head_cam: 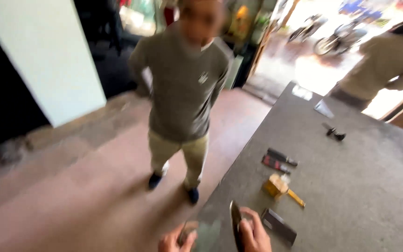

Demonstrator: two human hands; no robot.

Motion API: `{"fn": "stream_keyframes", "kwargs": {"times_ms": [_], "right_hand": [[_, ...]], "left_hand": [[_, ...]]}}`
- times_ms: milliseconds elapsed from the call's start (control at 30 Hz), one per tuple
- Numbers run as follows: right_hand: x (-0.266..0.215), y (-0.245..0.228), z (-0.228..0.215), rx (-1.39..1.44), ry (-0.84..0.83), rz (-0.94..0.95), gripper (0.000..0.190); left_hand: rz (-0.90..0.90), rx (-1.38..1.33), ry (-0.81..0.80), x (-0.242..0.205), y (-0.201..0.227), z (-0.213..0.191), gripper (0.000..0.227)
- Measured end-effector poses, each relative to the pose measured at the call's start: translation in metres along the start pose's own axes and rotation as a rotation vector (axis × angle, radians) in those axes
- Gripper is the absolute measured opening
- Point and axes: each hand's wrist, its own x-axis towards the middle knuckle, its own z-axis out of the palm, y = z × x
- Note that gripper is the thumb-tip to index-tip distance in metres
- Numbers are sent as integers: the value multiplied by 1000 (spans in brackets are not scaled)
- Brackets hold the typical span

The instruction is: Sanding the edges of a circular glass plate using a handheld sanding stone and wiping it clean with a cloth.

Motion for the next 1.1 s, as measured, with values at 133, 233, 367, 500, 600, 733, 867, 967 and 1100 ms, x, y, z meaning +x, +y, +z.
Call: {"fn": "stream_keyframes", "kwargs": {"times_ms": [133,233,367,500,600,733,867,967,1100], "right_hand": [[-43,-42,2,-66,28,-40,44],[-54,-44,7,-149,4,-122,50],[-74,-55,2,-200,-40,-105,56],[-74,-56,15,-155,-4,-220,53],[-70,-59,1,-211,46,-168,55],[-71,-66,-2,-257,22,-105,56],[-71,-53,-5,-241,29,-247,55],[-68,-52,-5,-240,52,-257,54],[-72,-51,-7,-261,39,-182,57]], "left_hand": [[-125,-126,-25,-8,74,-18,23],[-110,-66,-87,-10,76,-16,23],[-41,-111,-132,-19,100,-19,22],[46,-61,-117,-18,97,-31,21],[-24,-78,-178,-18,95,-16,26],[-33,-46,-206,-20,97,-14,26],[108,-52,-161,-24,106,-16,22],[56,-60,-186,-21,107,-16,23],[40,-67,-210,-25,106,-15,26]]}}
